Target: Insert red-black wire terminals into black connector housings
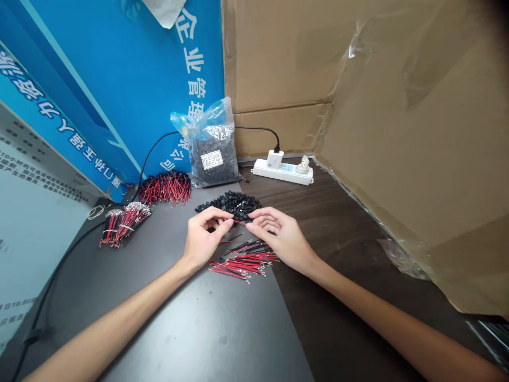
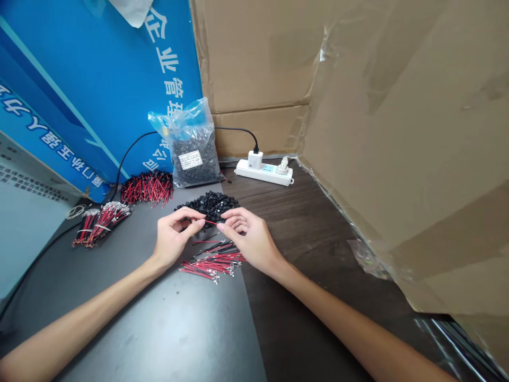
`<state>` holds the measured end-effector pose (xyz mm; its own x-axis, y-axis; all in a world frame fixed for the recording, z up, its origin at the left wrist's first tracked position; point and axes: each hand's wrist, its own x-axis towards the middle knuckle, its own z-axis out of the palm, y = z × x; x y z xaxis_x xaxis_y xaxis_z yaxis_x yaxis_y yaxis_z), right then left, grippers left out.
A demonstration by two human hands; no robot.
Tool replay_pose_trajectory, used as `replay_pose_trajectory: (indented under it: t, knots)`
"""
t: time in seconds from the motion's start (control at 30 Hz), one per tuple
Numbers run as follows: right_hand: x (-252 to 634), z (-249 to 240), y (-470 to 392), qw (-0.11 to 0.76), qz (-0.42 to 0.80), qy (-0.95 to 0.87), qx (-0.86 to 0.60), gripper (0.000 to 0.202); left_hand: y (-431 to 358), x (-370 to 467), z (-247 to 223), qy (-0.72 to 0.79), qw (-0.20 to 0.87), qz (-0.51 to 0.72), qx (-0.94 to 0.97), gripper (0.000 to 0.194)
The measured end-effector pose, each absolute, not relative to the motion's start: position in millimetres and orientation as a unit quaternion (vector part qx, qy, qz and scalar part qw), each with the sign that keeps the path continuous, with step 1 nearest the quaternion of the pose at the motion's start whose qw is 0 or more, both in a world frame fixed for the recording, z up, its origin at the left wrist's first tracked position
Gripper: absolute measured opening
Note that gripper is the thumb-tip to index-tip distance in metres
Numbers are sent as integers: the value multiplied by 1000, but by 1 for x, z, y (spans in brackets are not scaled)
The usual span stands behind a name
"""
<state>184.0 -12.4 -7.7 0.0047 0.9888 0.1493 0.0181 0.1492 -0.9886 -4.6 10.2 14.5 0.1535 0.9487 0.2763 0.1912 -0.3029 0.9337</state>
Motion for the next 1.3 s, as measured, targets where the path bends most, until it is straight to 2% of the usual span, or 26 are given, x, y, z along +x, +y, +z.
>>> replay_pose_trajectory:
  t: [0.33,0.73,0.9,1.0,1.3]
  knots:
    - [188,-6,-11,531,454,-544,-465,32,11,-6,14,452,396,526,601,10]
    - [192,2,-7,512,545,-487,-451,42,14,-6,21,457,440,523,569,9]
    - [201,5,-2,522,548,-462,-461,44,26,-14,36,450,407,560,564,5]
    - [206,2,3,534,530,-454,-476,46,45,-28,51,461,379,581,554,9]
    - [194,-11,-4,505,461,-547,-483,28,98,-88,67,607,304,389,623,20]
